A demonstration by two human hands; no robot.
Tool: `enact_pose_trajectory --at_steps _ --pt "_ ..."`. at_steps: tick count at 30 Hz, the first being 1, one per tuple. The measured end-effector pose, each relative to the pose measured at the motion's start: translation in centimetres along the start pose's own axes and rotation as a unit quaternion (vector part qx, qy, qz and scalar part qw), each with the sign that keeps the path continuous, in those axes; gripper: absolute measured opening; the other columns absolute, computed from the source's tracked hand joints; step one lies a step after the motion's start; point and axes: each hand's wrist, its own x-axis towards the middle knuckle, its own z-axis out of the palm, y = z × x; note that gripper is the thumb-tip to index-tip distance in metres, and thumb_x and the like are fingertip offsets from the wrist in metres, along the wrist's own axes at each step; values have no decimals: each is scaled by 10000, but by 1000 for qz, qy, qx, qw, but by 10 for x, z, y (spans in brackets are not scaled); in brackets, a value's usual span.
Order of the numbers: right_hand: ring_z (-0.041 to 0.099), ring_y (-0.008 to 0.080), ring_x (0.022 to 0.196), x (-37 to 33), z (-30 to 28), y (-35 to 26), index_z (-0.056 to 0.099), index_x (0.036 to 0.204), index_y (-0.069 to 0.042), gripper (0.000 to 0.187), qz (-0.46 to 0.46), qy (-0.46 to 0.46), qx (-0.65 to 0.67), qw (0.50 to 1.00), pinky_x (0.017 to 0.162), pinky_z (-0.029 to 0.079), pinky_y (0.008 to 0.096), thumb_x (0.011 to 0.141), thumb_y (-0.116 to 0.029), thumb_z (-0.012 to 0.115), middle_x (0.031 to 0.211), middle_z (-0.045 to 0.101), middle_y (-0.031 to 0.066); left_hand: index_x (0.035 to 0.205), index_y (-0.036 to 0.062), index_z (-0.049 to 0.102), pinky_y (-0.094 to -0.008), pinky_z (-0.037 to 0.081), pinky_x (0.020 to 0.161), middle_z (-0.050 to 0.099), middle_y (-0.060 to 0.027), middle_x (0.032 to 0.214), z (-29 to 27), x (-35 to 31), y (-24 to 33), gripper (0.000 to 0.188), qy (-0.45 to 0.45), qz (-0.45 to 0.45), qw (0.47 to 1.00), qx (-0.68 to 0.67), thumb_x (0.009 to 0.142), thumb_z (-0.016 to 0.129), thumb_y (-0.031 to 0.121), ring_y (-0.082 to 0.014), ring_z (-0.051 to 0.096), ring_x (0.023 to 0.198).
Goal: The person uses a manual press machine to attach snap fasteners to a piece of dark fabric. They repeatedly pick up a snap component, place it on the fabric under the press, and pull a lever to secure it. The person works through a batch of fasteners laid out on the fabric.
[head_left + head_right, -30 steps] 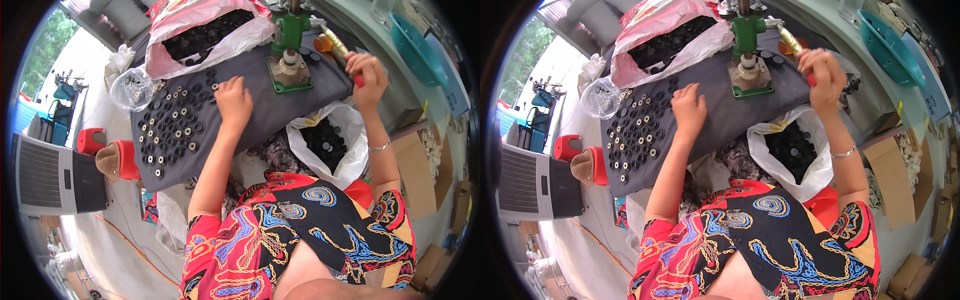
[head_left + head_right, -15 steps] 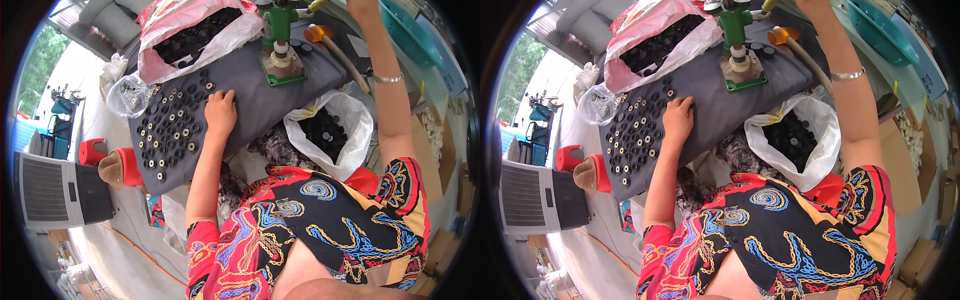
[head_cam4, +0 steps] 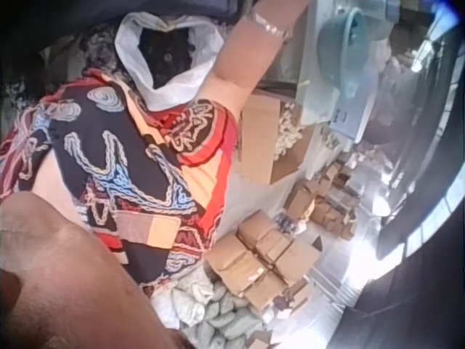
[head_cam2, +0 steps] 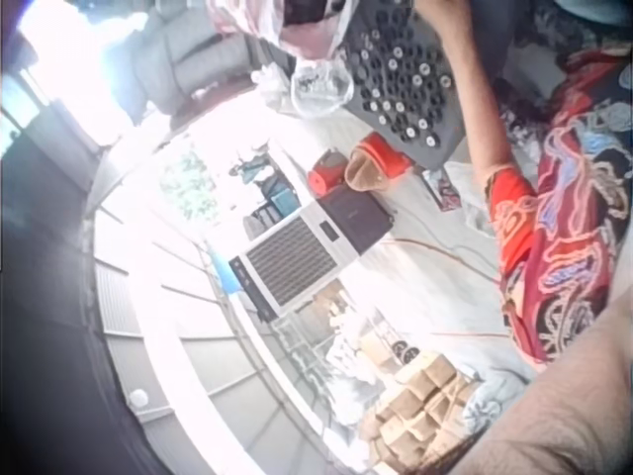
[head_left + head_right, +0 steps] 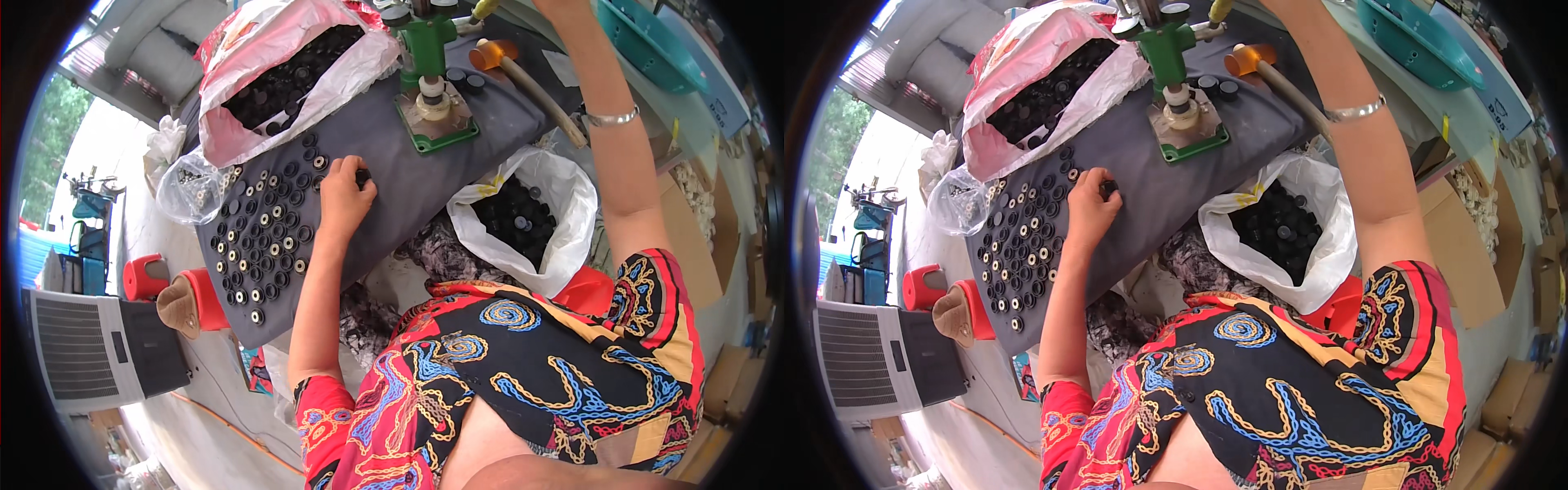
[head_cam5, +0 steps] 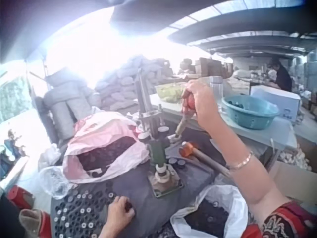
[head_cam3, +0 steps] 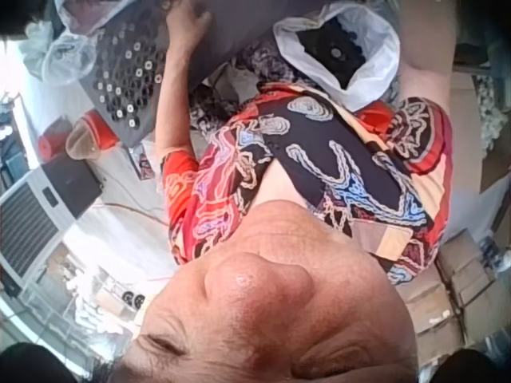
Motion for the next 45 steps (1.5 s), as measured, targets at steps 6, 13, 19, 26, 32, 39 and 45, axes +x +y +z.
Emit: enact_pose_trajectory --at_steps 6,13,19,26,32,39,45 --pt "535 200 575 -85 1 -6 507 750 -11 273 -28 16 55 998 681 488 383 969 -152 428 640 513 99 1028 48 639 -420 509 763 617 -132 902 10 -28 0 319 101 24 994 33 714 692 63 -328 616 873" --pt "577 207 722 -193 -4 29 527 759 19 241 -116 14 49 992 878 495 451 961 -80 442 733 559 112 963 46 670 -392 516 744 652 -120 891 -1 -50 6 257 106 18 987 122 711 709 78 -301 634 851" --pt "552 205 668 -145 -18 10 515 741 21 285 -86 -27 7 996 833 499 431 987 -104 442 675 535 104 944 49 697 -423 515 763 683 -142 876 -13 -37 -17 222 202 -44 978 34 729 701 106 -316 638 849" --pt "528 188 554 -61 2 -15 499 746 -25 270 -5 16 34 999 630 483 347 972 -158 434 631 520 91 1084 116 741 -424 468 846 723 -87 1055 -16 2 -63 302 216 -78 963 142 789 719 177 -286 616 960" --pt "531 162 497 -55 10 -18 505 730 -52 277 21 39 46 998 525 453 286 958 -202 459 559 518 68 1087 202 742 -439 420 823 699 -38 949 1 4 -72 281 163 -101 940 281 818 724 278 -260 583 973" --pt "527 167 478 -54 8 -16 508 731 -48 277 12 35 59 998 515 454 287 958 -197 453 558 517 77 1108 230 739 -460 415 837 695 -24 930 -2 12 -61 287 117 -106 921 357 839 703 325 -246 588 977" --pt "530 172 482 -54 11 -18 511 732 -40 278 0 34 47 998 510 456 293 959 -186 445 564 521 84 1127 231 719 -461 412 818 697 -12 911 0 10 -66 305 122 -92 918 365 841 696 333 -245 593 961"
